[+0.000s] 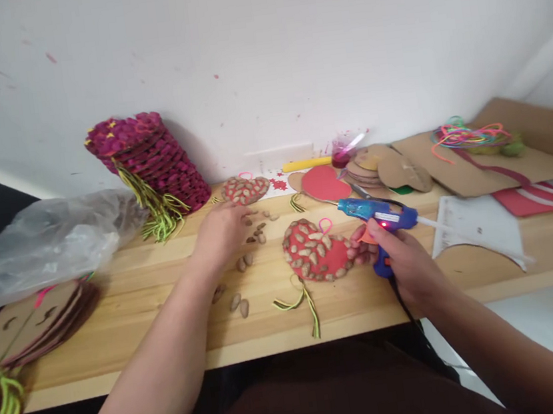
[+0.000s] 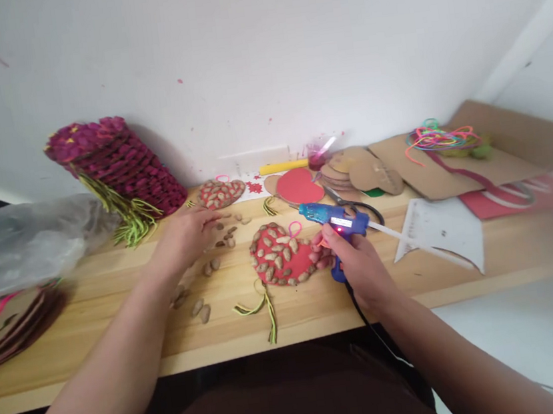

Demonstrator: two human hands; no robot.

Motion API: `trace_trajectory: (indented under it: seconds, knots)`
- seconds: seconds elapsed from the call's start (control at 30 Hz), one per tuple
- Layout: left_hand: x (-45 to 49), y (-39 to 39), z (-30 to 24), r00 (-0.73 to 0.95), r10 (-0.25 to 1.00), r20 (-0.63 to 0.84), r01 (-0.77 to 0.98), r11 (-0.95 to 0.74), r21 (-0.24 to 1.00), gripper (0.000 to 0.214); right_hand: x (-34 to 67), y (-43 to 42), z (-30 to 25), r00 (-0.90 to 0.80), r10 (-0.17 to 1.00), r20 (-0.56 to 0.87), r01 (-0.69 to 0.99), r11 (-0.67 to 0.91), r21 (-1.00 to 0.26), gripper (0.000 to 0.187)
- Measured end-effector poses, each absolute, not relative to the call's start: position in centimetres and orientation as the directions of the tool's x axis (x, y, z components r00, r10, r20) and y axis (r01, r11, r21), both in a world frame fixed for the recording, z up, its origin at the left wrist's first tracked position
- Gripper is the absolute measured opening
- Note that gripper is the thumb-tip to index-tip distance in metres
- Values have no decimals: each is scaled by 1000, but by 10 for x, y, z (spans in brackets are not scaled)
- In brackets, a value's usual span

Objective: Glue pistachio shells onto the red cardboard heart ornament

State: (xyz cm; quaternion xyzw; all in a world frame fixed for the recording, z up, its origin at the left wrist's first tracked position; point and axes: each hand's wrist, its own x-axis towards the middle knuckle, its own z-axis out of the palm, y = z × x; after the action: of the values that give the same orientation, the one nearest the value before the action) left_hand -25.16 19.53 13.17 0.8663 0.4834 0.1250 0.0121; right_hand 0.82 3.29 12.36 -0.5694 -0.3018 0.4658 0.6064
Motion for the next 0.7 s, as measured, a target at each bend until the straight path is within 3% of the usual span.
trace_trajectory:
  seconds: [0.23,0.4,0.57,0.7]
  knots:
    - [-247,191,140,454,889,58,879,-458,134,36,11,48,128,318,938,-137,-224,-66,-972,36]
    - [-247,186,149,369,926,77,918,-376,124,36,15,59,128,264,958,-111,-291,-31,-956,36]
    - [-247,183,155,328,940,89,937,-336,92,51,24,72,129,241,965,-106,-330,-21,-944,38]
    - [-249,186,150,313,941,127,941,-326,92,40,26,88,135,204,969,-137,-347,-59,-936,40]
